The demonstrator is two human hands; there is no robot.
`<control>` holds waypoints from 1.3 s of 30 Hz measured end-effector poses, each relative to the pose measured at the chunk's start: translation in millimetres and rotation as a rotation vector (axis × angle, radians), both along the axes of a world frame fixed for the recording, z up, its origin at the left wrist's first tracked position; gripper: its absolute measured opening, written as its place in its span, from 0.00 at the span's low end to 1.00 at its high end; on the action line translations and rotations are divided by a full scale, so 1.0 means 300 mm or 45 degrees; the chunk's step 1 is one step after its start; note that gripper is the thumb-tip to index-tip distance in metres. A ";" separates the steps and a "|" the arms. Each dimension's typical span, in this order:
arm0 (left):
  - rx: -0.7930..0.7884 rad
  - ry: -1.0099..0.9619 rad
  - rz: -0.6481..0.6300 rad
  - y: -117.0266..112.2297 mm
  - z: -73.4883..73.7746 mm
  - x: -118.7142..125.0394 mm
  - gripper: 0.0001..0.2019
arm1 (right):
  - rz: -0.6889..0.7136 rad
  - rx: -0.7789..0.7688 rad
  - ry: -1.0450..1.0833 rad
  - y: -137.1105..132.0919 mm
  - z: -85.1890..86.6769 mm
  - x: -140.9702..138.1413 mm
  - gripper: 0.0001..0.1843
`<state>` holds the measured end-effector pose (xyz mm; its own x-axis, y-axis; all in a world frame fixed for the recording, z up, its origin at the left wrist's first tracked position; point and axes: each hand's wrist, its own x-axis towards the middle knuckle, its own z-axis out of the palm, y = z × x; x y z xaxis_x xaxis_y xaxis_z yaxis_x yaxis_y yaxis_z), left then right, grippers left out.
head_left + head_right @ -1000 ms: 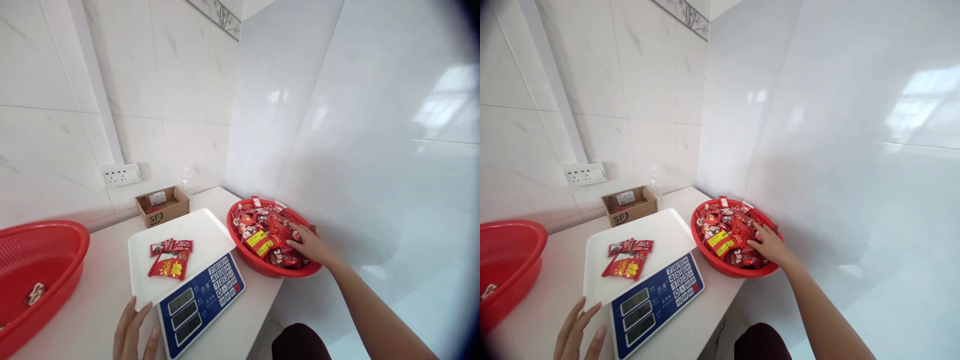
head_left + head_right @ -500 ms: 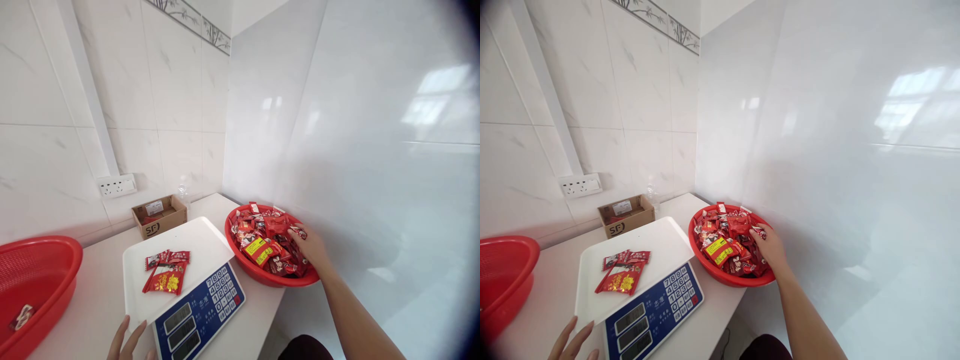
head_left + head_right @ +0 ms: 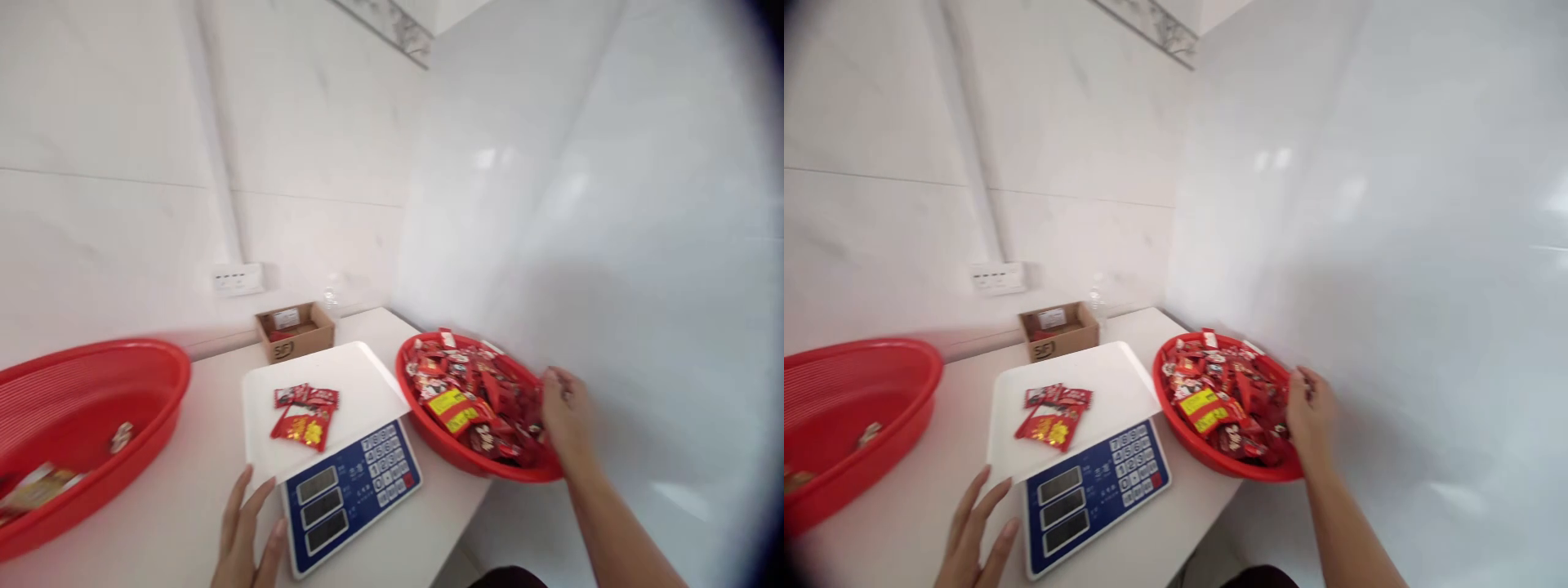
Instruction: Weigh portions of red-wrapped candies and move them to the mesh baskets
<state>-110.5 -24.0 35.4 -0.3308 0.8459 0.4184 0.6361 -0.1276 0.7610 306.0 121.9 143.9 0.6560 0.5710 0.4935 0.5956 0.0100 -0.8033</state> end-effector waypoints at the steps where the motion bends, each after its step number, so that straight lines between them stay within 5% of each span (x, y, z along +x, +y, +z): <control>1: -0.024 -0.026 -0.015 -0.009 0.011 0.009 0.17 | 0.033 0.026 -0.024 0.003 0.029 -0.047 0.32; 3: -0.047 -0.097 -0.012 -0.022 0.031 0.025 0.17 | 0.158 0.091 -0.094 0.021 0.085 -0.173 0.29; 6: -0.064 -0.166 -0.020 -0.030 0.046 0.031 0.17 | 0.571 0.147 -0.255 0.061 0.123 -0.423 0.28; 10: -0.120 -0.163 -0.150 -0.037 0.039 0.012 0.17 | 1.009 0.044 -0.309 0.129 0.064 -0.732 0.29; 13: -0.072 -0.164 -0.153 -0.034 0.017 0.007 0.17 | 1.114 -0.081 -0.274 0.191 0.015 -0.848 0.31; 21: 0.028 -0.165 -0.181 -0.013 -0.031 0.005 0.18 | 1.246 -0.383 -0.441 0.236 -0.021 -0.864 0.38; 27: -0.036 -0.144 -0.220 -0.022 -0.007 0.001 0.18 | 1.428 -0.966 -1.074 0.126 -0.060 -0.905 0.41; 39: -0.154 -0.159 -0.244 -0.041 0.044 0.009 0.18 | 1.713 -0.815 -1.312 0.105 0.014 -0.967 0.46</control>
<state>-108.0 -36.3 48.5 -0.2025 0.9395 0.2761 0.5096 -0.1397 0.8490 16.0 153.5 148.0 -0.7575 0.6406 -0.1258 0.6504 0.7239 -0.2303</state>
